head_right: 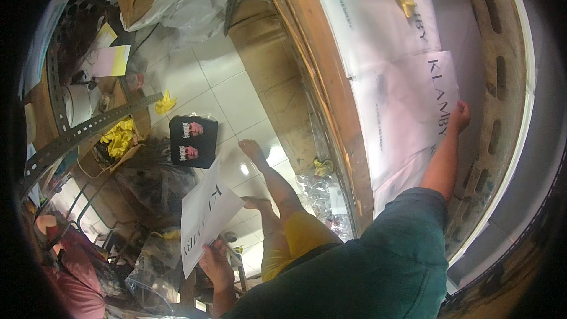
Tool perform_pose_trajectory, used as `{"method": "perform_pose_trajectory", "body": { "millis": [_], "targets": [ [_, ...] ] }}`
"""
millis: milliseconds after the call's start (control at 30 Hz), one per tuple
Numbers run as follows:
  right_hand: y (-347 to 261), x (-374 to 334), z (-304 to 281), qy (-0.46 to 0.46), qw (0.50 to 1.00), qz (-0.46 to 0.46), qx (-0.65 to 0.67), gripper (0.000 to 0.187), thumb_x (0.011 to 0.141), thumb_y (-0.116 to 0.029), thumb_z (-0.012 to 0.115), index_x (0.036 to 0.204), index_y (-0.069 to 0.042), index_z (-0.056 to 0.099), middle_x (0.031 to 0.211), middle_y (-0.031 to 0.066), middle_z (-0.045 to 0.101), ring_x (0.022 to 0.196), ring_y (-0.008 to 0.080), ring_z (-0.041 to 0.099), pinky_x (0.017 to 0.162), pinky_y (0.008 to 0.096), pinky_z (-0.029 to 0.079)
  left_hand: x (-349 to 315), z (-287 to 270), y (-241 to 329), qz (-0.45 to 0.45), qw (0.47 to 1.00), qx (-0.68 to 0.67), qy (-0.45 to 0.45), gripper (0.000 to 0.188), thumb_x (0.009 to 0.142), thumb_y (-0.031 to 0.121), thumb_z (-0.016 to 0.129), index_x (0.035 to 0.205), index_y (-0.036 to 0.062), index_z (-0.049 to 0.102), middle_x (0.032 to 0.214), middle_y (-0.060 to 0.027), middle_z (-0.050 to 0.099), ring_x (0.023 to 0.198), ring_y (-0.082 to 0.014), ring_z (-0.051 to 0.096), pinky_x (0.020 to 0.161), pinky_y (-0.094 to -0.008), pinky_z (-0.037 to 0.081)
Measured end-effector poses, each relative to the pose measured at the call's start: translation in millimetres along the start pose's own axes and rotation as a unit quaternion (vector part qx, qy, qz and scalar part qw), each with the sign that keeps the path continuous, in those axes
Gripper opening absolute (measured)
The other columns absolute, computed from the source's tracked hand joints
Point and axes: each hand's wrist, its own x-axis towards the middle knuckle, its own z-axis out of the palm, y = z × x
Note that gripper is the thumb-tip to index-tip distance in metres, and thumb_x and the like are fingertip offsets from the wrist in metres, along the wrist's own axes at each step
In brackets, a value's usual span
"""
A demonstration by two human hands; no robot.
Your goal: The person repeatedly picks up printed white sheets from a nearby rack and places them onto a growing stack on the work table. The person handles the sheets one at a time, aligning them before stacking. Another person is visible in the background working at a screen printing station.
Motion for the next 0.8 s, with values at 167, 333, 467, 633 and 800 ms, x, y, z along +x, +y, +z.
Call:
{"method": "perform_pose_trajectory", "body": {
  "millis": [167, 333, 467, 633, 800],
  "targets": [
    [-43, -11, -10, -0.024, 0.984, 0.079, -0.155, 0.030, 0.077, -0.019, 0.054, 0.105, -0.012, 0.060, 0.114, 0.0134, 0.056, 0.105, 0.0288, 0.052, 0.089, 0.0488, 0.038, 3, 2, -3, 0.011, 1.000, -0.004, 0.003, 0.023, 0.090, 0.021, 0.052, 0.105, 0.0033, 0.051, 0.096, -0.0089, 0.060, 0.078, -0.0158, 0.061, 0.064, -0.0262, 0.051],
    [-176, 27, 36, 0.093, 0.990, -0.067, 0.086, 0.055, 0.077, -0.042, 0.059, 0.124, -0.015, 0.047, 0.123, 0.0193, 0.044, 0.116, 0.0357, 0.041, 0.095, 0.0464, 0.034, 6, 4, -3, 0.008, 0.998, 0.067, -0.012, 0.027, 0.091, 0.022, 0.049, 0.108, 0.0009, 0.049, 0.094, -0.0092, 0.059, 0.080, -0.0174, 0.059, 0.066, -0.0281, 0.049],
    [-306, 46, 91, -0.008, 0.977, -0.208, 0.046, 0.068, 0.076, -0.055, 0.055, 0.130, -0.016, 0.042, 0.123, 0.0223, 0.045, 0.116, 0.0356, 0.041, 0.097, 0.0426, 0.033, 3, 13, -7, 0.000, 1.000, 0.029, -0.002, 0.028, 0.092, 0.021, 0.047, 0.108, -0.0015, 0.048, 0.090, -0.0101, 0.059, 0.080, -0.0199, 0.059, 0.067, -0.0307, 0.050],
    [-344, 45, 129, -0.170, 0.960, -0.213, 0.057, 0.059, 0.077, -0.058, 0.051, 0.100, -0.005, 0.064, 0.096, 0.0170, 0.063, 0.092, 0.0322, 0.059, 0.082, 0.0412, 0.042, -13, 16, -3, -0.022, 0.999, -0.032, -0.009, 0.023, 0.092, 0.016, 0.046, 0.108, -0.0011, 0.050, 0.097, -0.0117, 0.058, 0.084, -0.0201, 0.060, 0.070, -0.0320, 0.050],
    [-317, 64, 167, -0.133, 0.965, -0.225, 0.008, 0.054, 0.076, -0.046, 0.051, 0.120, -0.016, 0.050, 0.104, 0.0169, 0.061, 0.098, 0.0366, 0.056, 0.083, 0.0414, 0.042, -32, -3, 2, -0.066, 0.997, -0.048, -0.004, 0.026, 0.093, 0.018, 0.045, 0.108, -0.0018, 0.052, 0.098, -0.0114, 0.060, 0.086, -0.0185, 0.060, 0.071, -0.0310, 0.050]
  ]
}}
